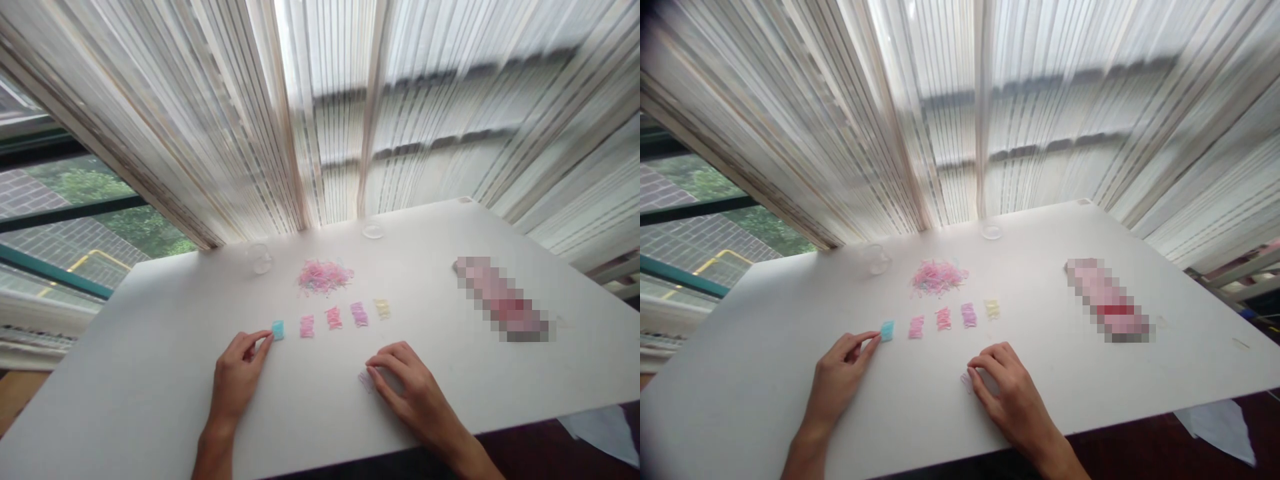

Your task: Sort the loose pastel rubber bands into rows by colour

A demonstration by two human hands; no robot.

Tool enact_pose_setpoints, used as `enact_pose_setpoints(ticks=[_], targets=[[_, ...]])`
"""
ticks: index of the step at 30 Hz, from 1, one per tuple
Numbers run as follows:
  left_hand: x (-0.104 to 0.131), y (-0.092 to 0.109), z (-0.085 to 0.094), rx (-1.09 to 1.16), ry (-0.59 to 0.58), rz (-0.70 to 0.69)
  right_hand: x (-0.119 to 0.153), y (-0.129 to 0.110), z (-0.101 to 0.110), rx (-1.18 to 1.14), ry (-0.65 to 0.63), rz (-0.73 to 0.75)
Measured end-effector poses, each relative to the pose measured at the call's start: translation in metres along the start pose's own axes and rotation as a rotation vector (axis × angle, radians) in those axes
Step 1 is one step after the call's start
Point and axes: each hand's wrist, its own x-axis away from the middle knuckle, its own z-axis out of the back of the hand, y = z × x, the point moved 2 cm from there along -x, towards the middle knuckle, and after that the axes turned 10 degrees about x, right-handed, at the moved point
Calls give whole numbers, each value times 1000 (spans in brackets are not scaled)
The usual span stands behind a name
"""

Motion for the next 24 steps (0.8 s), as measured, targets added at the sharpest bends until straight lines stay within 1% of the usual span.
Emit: enact_pose_setpoints(ticks=[5, 11, 15, 17, 18, 19, 20, 22, 23, 24], targets=[[0, -3, 0, -9, 12, 1, -1, -1, 1, -4, -6, 9], [2, -2, 3, -8, 37, 1, 0, -2, 1, -7, -4, -14], [6, -1, 5, 38, 71, 27, 0, -1, 1, -3, 40, -17], [11, 7, 3, 56, 74, 17, 0, 0, 2, 2, 74, -19], [15, 13, 0, 68, 54, -1, -1, 0, 3, 5, 88, -20], [19, 22, -5, 91, 2, -30, -1, -1, 3, 7, 95, -21], [24, 32, -12, 127, -70, -73, -1, -1, 4, 9, 94, -20], [35, 53, -30, 161, -268, -149, 1, -4, 6, 14, 71, -12], [40, 64, -40, 158, -345, -197, 2, -5, 6, 23, 51, -5], [44, 74, -49, 157, -395, -250, 4, -7, 6, 36, 26, 0]])
